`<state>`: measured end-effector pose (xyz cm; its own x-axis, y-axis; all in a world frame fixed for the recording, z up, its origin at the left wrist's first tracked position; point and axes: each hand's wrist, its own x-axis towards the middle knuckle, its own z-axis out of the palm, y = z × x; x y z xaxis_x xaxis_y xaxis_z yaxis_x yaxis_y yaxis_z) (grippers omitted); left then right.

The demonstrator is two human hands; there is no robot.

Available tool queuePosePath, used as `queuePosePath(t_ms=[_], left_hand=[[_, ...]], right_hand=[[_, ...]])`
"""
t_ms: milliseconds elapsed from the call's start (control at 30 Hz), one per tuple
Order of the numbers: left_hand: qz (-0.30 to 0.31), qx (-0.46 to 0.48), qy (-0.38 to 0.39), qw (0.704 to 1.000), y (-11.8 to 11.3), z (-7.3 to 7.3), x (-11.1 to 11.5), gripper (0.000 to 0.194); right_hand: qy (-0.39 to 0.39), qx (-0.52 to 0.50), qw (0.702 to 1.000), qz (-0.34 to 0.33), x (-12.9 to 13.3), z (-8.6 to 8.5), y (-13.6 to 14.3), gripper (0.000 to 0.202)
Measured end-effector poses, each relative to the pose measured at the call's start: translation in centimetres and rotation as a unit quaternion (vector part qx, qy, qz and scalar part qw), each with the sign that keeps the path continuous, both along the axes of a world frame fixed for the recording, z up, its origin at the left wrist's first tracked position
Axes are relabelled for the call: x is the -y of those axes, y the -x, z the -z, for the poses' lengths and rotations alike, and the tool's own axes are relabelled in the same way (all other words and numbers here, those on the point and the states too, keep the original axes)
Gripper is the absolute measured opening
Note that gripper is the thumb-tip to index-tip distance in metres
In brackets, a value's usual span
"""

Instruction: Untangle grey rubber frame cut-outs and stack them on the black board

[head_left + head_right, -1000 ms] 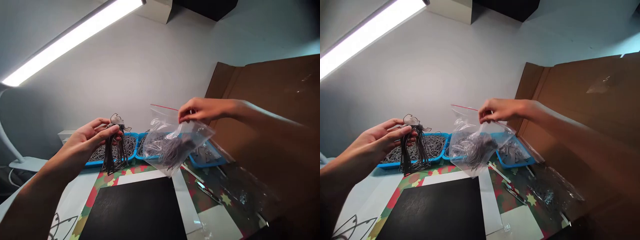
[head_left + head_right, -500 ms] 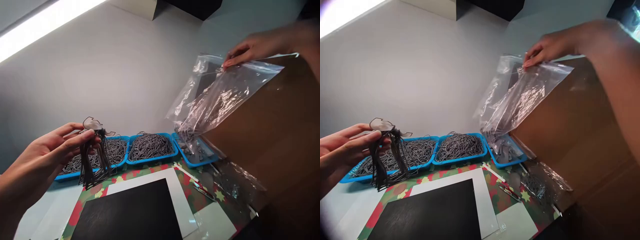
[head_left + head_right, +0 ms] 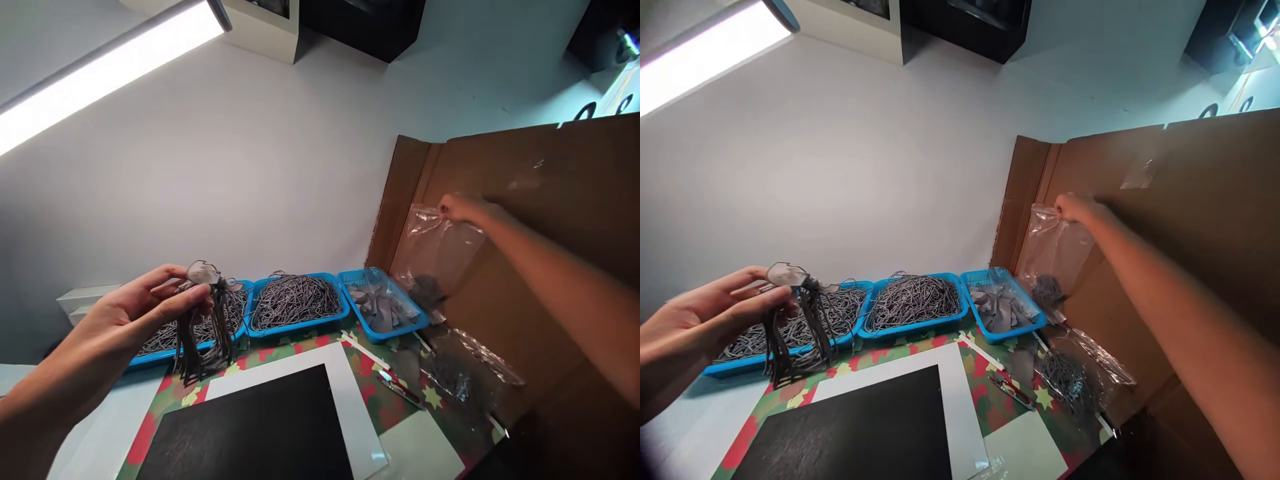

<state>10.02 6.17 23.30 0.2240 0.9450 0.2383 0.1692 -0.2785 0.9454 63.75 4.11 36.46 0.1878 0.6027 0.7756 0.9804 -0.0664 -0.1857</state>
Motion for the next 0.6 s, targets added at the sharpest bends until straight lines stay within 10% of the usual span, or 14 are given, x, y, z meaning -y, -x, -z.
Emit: queuePosePath(t_ms=[167,300,467,600], left_hand=[[0.018,-0.022,-0.01,1.0,0.2,0.9,-0.8,0.045],[0.042,-0.008,-0.037,0.998,0.1,0.8,-0.4,0.03],[0.043,0.026,-0.05,0.997,0.1,0.8,-0.2,0.022],[0.055,0.036,-0.05,0.997,-0.1,0.9,0.0,0.016]], right_hand=[[0.061,0.018,0.997,0.051,-0.8,3.6,-2.9,0.034],[0.07,0.073,0.995,0.004,-1.2,7.8,-0.1,0.038],[0.164,0.146,0.954,-0.204,3.9,21.5,14.3,0.035],[0.257,0.134,0.869,-0.401,10.9,33.0,24.6,0.076]])
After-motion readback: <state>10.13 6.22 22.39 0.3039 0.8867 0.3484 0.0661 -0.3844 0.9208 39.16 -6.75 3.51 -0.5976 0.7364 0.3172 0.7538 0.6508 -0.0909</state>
